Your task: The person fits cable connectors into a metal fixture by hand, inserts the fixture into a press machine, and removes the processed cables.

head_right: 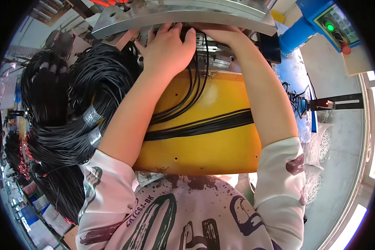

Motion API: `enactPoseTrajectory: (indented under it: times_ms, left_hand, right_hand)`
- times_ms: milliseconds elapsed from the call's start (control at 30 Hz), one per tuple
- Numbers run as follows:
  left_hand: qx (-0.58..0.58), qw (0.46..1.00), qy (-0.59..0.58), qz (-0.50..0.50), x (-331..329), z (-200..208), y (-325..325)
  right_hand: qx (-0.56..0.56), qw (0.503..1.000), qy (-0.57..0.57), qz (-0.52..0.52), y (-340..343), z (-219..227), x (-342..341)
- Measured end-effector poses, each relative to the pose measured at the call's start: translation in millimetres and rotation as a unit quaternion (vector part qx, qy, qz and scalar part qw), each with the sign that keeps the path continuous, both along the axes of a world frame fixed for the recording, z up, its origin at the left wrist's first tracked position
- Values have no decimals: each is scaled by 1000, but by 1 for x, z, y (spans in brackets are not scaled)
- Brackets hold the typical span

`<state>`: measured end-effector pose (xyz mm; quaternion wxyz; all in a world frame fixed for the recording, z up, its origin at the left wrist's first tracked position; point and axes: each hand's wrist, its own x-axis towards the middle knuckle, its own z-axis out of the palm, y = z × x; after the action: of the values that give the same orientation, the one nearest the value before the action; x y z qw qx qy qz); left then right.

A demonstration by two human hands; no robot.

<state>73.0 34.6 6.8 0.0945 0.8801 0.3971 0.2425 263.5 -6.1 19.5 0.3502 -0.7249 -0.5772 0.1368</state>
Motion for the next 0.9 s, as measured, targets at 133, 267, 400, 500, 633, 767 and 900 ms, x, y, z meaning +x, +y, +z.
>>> enactPoseTrajectory:
  times_ms: [133,267,400,500,633,767,900]
  left_hand:
    - [56,998,-10,17,5,-4,-1]
    - [82,996,21,17,-7,7,-9]
    - [31,990,-57,-129,-53,30,-67]
    - [28,948,-182,-261,-78,26,-100]
    - [130,916,-141,-353,-78,6,-119]
    - [40,915,-49,-399,-146,16,-121]
    - [23,949,183,-254,-250,3,-118]
  right_hand:
    - [0,1000,5,-29,-5,3,2]
    - [11,990,114,-84,-12,-7,-9]
    - [-3,985,108,-132,-37,-19,-14]
    - [-63,982,-138,-109,-57,-10,-40]
    - [-58,992,-8,-111,-68,-1,-37]
    - [175,957,-229,14,-153,-1,-93]
    - [-94,968,-180,148,-296,1,-142]
